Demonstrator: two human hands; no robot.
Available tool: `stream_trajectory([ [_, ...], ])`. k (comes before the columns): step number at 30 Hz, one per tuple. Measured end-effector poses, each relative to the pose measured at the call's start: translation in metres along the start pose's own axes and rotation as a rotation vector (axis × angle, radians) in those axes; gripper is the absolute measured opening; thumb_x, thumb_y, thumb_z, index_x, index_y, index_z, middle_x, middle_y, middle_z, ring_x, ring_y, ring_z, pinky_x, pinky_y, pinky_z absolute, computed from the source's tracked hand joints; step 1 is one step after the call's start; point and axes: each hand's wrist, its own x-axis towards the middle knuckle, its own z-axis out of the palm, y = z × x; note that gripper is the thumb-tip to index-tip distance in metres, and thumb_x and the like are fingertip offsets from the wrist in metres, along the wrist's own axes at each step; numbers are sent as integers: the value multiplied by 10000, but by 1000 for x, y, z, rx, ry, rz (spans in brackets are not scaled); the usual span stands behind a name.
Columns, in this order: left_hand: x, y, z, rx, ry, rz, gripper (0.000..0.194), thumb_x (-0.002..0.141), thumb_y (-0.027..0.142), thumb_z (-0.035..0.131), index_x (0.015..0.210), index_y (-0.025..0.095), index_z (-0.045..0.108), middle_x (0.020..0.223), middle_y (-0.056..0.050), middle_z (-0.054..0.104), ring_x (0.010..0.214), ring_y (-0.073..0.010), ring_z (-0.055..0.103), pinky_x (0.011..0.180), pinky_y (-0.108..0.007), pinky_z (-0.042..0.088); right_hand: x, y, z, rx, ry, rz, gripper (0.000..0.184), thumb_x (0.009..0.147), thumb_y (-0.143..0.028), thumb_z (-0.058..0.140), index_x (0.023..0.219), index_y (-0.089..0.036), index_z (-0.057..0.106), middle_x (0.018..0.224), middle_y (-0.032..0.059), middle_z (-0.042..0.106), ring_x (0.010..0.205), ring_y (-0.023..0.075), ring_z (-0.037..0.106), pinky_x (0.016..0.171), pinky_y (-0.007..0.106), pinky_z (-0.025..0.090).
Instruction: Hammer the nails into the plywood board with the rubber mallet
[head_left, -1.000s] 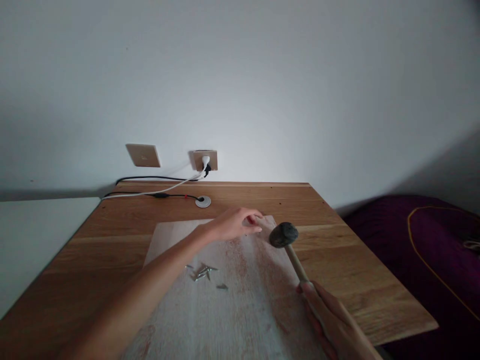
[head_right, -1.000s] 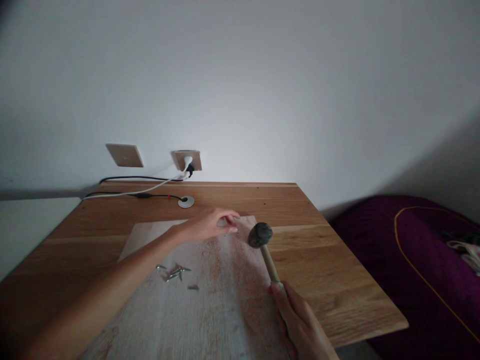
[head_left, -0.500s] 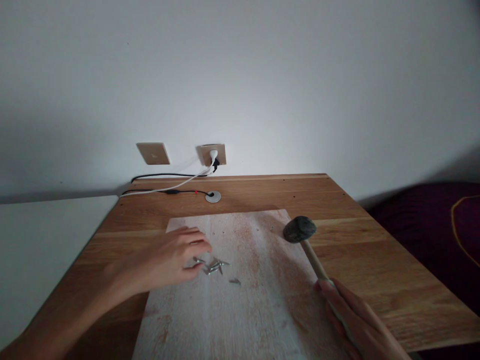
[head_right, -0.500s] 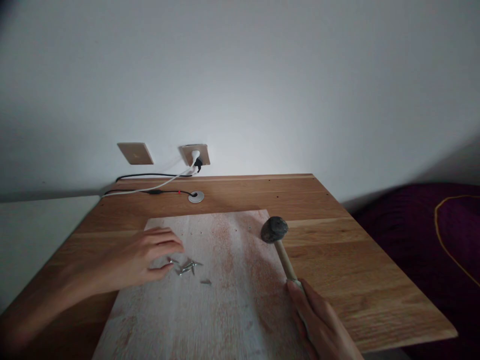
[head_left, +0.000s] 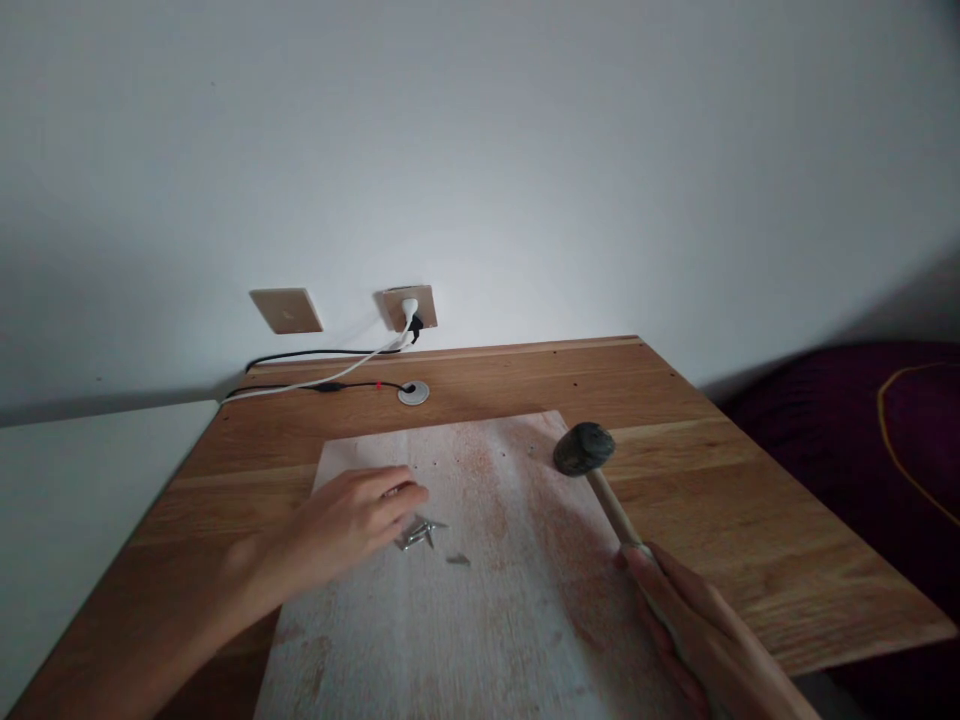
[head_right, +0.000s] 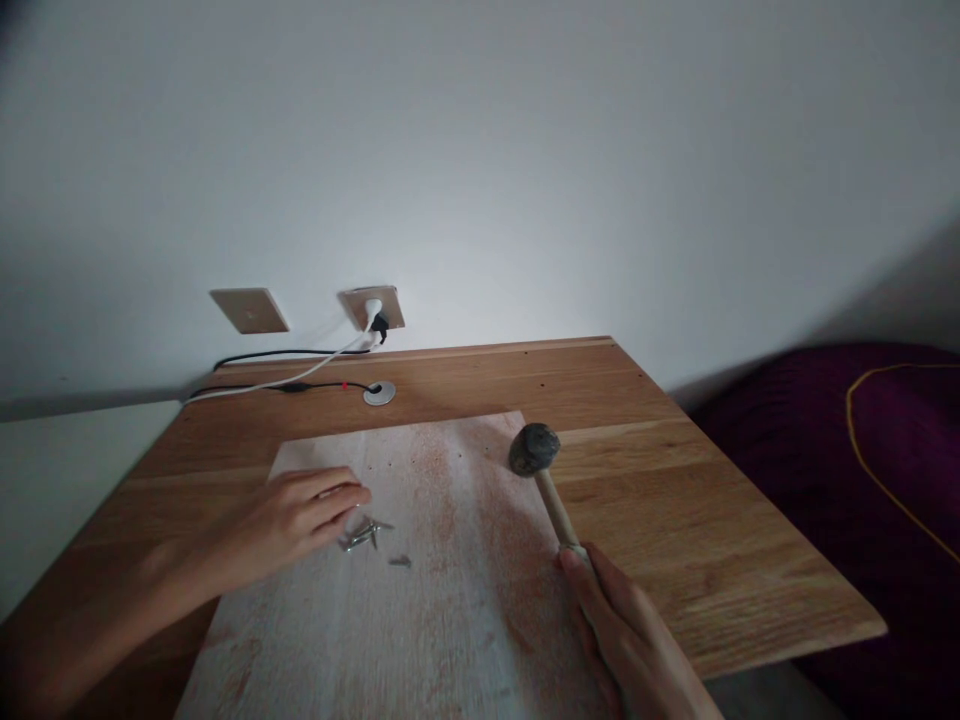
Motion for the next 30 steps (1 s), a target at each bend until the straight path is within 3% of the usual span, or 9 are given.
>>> stream_trajectory([
  [3, 35, -2, 7, -170, 78, -18, 243, 1033, 107, 563, 1122, 208, 765, 1021, -38, 768, 881, -164, 733, 811, -280, 596, 2, 3, -1, 20, -22, 0, 710, 924, -928, 494, 800, -235, 589, 502, -88, 472, 347, 60, 343, 338, 182, 290],
  [8, 105, 0, 23, -554, 80, -107, 141, 943, 96, 689, 1015, 187, 770, 944, -13, 797, 861, -145, 735, 854, -270, 592, 1, -1, 0, 68, -34, 3, 682, 933, -904, 517, 797, -238, 567, 526, -96, 469, 348, 45, 328, 331, 165, 257],
  [12, 136, -3, 37, -623, 54, -185, 201, 880, 27, 676, 995, 166, 764, 951, -24, 795, 831, -138, 727, 812, -254, 579, 0, -1, -1, 54, -32, 9, 684, 936, -906, 510, 804, -237, 570, 525, -92, 462, 372, 50, 342, 340, 156, 268],
  [20, 142, -4, 48, -531, -6, -241, 202, 883, 29, 683, 1002, 180, 746, 878, 0, 785, 773, -139, 734, 754, -236, 545, 12, 15, -4, 7, -80, -4, 733, 898, -982, 422, 807, -266, 556, 502, -86, 455, 312, 72, 325, 268, 197, 254],
  [30, 146, -2, 45, -396, -42, -180, 210, 885, 11, 668, 961, 190, 747, 849, 9, 787, 738, -141, 727, 721, -237, 519, 8, 7, -7, 32, -129, -49, 680, 981, -909, 394, 800, -262, 501, 535, -92, 454, 369, 67, 374, 317, 166, 309],
])
